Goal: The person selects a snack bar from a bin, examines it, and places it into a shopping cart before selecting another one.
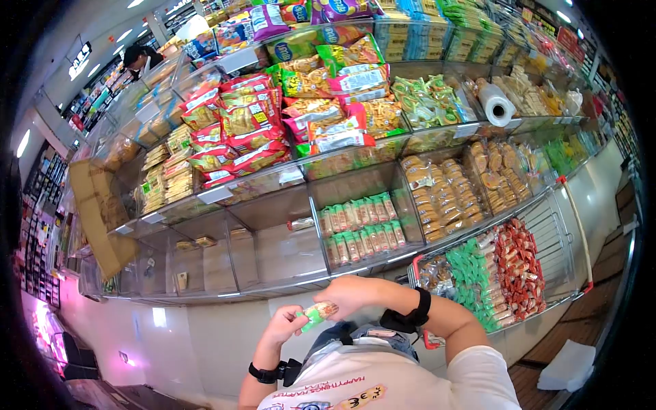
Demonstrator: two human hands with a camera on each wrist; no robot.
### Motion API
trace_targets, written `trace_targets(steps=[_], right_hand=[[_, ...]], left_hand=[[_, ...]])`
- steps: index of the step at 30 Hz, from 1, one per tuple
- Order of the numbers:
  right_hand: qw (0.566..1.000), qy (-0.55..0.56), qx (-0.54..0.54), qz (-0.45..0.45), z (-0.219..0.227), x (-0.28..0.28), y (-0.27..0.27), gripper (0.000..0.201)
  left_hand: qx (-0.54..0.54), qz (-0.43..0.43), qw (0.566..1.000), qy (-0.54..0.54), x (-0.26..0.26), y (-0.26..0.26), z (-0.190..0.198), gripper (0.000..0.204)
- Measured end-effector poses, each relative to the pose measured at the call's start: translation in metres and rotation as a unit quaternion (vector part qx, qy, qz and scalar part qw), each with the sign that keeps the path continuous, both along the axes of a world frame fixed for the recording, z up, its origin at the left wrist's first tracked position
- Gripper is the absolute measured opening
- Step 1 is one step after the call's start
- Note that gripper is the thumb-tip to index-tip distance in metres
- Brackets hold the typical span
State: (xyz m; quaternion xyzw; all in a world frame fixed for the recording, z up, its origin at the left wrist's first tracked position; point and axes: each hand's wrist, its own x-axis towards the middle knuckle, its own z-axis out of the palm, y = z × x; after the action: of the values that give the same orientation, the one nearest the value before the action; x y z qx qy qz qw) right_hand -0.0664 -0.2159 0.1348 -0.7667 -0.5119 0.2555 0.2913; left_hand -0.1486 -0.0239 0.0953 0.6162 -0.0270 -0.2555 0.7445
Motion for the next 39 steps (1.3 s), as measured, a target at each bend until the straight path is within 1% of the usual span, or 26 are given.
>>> trace_targets(steps=[3,6,9,12,14,16,17,18,19,21,23,25,26,27,29,30,31,33,34,35,37,38,39], right_hand=[[1.0,0.002,-0.005,0.022,0.007,0.005,0.015,0.024],[0.999,-0.01,-0.025,0.033,0.011,0.007,0.027,0.023],[0.998,-0.027,-0.038,0.043,0.014,0.008,0.037,0.023],[0.998,-0.032,-0.042,0.037,0.013,0.009,0.046,0.021],[0.998,-0.04,-0.035,0.033,0.01,0.009,0.052,0.024],[0.998,-0.052,-0.02,-0.002,-0.003,0.006,0.059,0.03],[0.998,-0.06,-0.014,-0.021,-0.01,0.003,0.063,0.033],[0.999,-0.027,0.012,-0.04,-0.017,-0.001,0.066,0.042],[0.998,0.02,0.024,-0.055,-0.021,-0.005,0.068,0.04],[0.985,0.1,0.069,-0.124,-0.022,-0.015,0.072,0.035],[0.974,0.142,0.052,-0.169,-0.033,-0.019,0.074,0.033],[0.963,0.166,0.049,-0.205,-0.04,-0.018,0.071,0.033],[0.956,0.191,0.012,-0.222,-0.04,-0.014,0.067,0.033],[0.961,0.157,0.026,-0.225,-0.05,-0.009,0.062,0.033],[0.968,0.086,0.057,-0.228,-0.089,0.005,0.049,0.032],[0.96,-0.008,0.118,-0.253,-0.105,0.012,0.041,0.033],[0.952,0.024,0.078,-0.296,-0.112,0.024,0.032,0.035],[0.923,0.088,-0.005,-0.376,-0.126,0.05,0.011,0.038],[0.875,0.19,0.002,-0.444,-0.154,0.062,-0.001,0.039],[0.813,0.289,0.009,-0.505,-0.19,0.076,-0.013,0.041],[0.835,0.168,-0.039,-0.522,-0.25,0.101,-0.041,0.043],[0.841,0.107,-0.061,-0.526,-0.267,0.109,-0.051,0.044],[0.833,0.128,-0.085,-0.532,-0.272,0.116,-0.055,0.045]], left_hand=[[-0.005,-0.018,1.0,0.004,0.002,0.012,0.007,0.022],[0.025,-0.048,0.998,-0.026,0.004,0.026,-0.001,0.024],[0.053,-0.06,0.994,-0.079,0.005,0.035,0.0,0.026],[0.072,-0.071,0.99,-0.102,0.006,0.046,-0.005,0.026],[0.091,-0.048,0.983,-0.152,0.008,0.052,0.0,0.025],[0.114,-0.034,0.973,-0.2,0.012,0.061,0.006,0.025],[0.112,-0.009,0.973,-0.204,0.015,0.065,0.005,0.025],[0.108,0.015,0.972,-0.209,0.017,0.068,0.003,0.024],[0.103,0.039,0.971,-0.213,0.019,0.069,0.0,0.024],[0.08,0.089,0.976,-0.18,0.024,0.07,-0.01,0.027],[0.076,0.124,0.977,-0.155,0.031,0.069,-0.029,0.027],[0.131,0.131,0.971,-0.153,0.039,0.061,-0.037,0.027],[0.167,0.132,0.966,-0.146,0.042,0.058,-0.05,0.024],[0.203,0.132,0.96,-0.138,0.046,0.055,-0.058,0.023],[0.207,0.136,0.964,-0.098,0.055,0.043,-0.058,0.013],[0.21,0.139,0.965,-0.079,0.061,0.038,-0.058,0.01],[0.215,0.136,0.964,-0.075,0.066,0.037,-0.061,0.01],[0.227,0.131,0.963,-0.067,0.071,0.042,-0.069,0.018],[0.273,0.118,0.952,-0.076,0.072,0.045,-0.069,0.022],[0.283,0.127,0.949,-0.062,0.073,0.047,-0.07,0.022],[0.307,0.144,0.94,-0.032,0.072,0.052,-0.073,0.023],[0.306,0.155,0.939,-0.026,0.071,0.055,-0.078,0.023],[0.312,0.163,0.936,-0.015,0.07,0.057,-0.078,0.022]])
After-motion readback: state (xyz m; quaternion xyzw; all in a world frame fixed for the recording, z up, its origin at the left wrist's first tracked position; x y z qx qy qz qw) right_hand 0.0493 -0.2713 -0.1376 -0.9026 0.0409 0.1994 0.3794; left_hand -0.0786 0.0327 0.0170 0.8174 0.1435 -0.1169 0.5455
